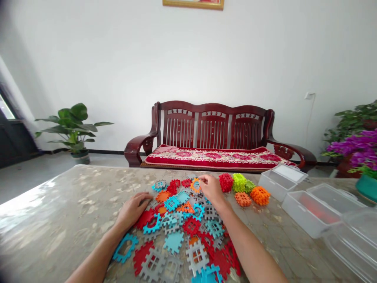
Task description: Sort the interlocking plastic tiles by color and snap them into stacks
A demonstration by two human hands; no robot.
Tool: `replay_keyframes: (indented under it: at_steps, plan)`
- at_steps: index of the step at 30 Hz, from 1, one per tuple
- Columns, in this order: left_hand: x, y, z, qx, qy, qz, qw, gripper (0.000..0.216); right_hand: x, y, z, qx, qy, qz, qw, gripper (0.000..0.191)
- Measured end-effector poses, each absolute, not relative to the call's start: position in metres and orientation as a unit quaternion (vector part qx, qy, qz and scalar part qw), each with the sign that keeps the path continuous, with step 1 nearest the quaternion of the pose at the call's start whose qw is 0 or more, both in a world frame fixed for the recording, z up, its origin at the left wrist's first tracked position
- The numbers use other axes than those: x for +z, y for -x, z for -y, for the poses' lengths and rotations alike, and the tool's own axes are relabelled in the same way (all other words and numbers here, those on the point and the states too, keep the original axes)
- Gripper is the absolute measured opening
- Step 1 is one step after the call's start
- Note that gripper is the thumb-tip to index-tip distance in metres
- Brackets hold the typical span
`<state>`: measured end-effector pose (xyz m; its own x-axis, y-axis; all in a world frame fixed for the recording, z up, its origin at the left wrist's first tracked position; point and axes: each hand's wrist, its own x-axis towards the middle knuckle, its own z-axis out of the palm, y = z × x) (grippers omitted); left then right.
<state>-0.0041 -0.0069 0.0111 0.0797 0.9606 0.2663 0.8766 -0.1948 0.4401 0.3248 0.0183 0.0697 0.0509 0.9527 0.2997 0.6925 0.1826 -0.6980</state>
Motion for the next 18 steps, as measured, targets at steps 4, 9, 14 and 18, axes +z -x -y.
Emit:
replay_keyframes:
  at_steps: [4, 9, 14, 18]
  plan:
    - [0.01, 0.005, 0.006, 0.249, -0.731, -0.63, 0.079, 0.035, 0.049, -0.381, 0.009, 0.235, 0.649, 0.583, 0.43, 0.03]
    - [0.009, 0.006, 0.004, 0.25, -0.736, -0.625, 0.07, 0.035, 0.029, -0.408, 0.032, 0.209, 0.663, 0.591, 0.41, 0.029]
    - [0.009, 0.007, 0.003, 0.244, -0.734, -0.629, 0.076, 0.036, 0.023, -0.407, 0.038, 0.211, 0.64, 0.643, 0.363, 0.049]
    - [0.006, 0.009, 0.001, 0.249, -0.737, -0.625, 0.069, 0.035, 0.021, -0.404, 0.039, 0.195, 0.643, 0.652, 0.352, 0.048]
